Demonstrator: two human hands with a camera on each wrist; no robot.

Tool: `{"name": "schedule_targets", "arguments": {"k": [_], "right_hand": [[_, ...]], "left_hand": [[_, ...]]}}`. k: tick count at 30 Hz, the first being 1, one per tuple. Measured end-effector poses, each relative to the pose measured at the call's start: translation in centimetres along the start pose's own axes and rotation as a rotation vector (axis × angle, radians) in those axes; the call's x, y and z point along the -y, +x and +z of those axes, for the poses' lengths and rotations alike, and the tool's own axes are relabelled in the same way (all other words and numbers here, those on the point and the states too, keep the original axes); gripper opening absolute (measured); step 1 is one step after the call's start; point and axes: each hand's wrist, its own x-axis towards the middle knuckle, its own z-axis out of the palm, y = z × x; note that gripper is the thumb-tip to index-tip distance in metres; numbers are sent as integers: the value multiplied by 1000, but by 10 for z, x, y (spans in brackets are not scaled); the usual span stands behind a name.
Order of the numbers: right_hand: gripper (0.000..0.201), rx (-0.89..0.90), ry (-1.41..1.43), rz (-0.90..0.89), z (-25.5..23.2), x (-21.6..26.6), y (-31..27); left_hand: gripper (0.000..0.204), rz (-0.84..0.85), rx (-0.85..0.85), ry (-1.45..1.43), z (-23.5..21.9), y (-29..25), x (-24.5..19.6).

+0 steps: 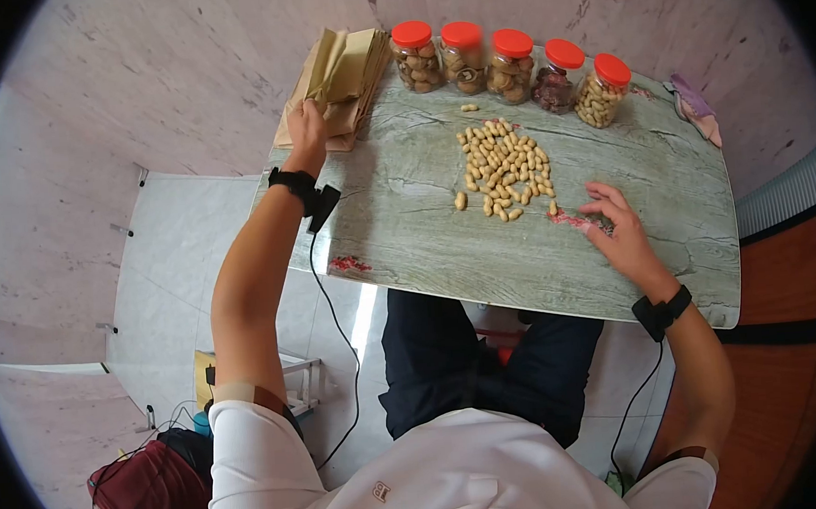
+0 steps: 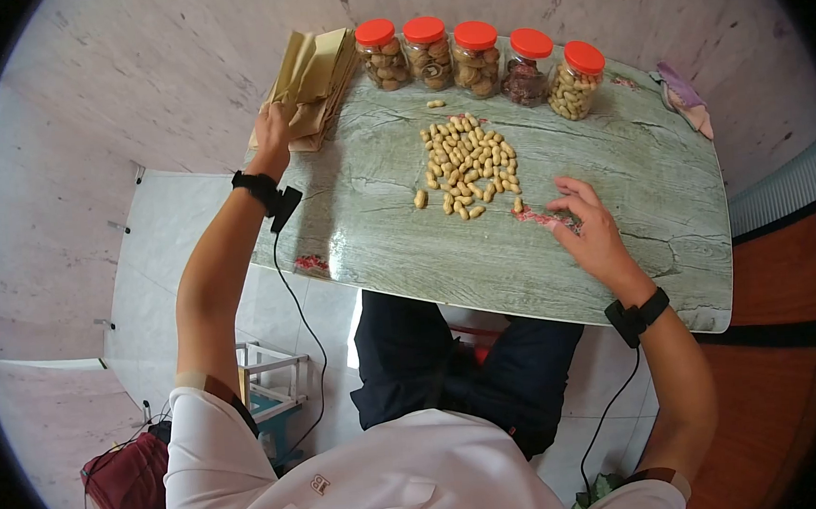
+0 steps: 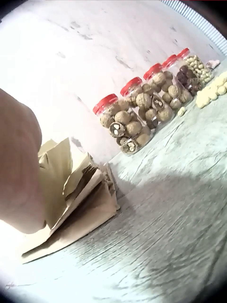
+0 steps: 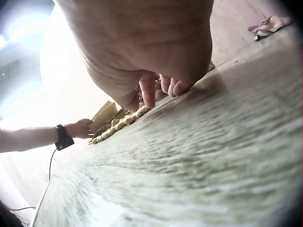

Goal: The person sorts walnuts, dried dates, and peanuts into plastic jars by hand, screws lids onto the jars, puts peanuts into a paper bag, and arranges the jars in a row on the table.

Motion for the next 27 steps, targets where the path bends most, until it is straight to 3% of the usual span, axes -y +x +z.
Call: {"name": "schedule_targets", "arguments": {"k": [2,3,4,6,8,9,14,21,27], "right_hand": [[30,-43,40,34,-1,2,1],[30,-46,41,37,-5,8,4],[34,-69,65,34,-13,19,7],[37,-98,85,51,-27,43,14],[40,-165,193,-123,-37,72,26],[40,-174,181,-107,-38,83,33],[43,-266,270,-282,-25,107,66],[30,-243,216,-305,3,124,54],[17,-303,-47,-524,6,135,39]], "left_hand": [[33,256,40,-196,-10,-20,-5],[30,309,175,-184,-25,-43,-21],[30,306,185,-184,-32,-55,-20],[32,201,403,-476,-37,-76,-14],[35,121,517,-567,-41,-132,-43],[39,47,613,-655,-41,-156,-53],[49,-81,894,-805,-30,-221,-47],[51,-217,912,-863,-17,-259,-27],[50,-292,938,-920,-13,-265,-17]]}}
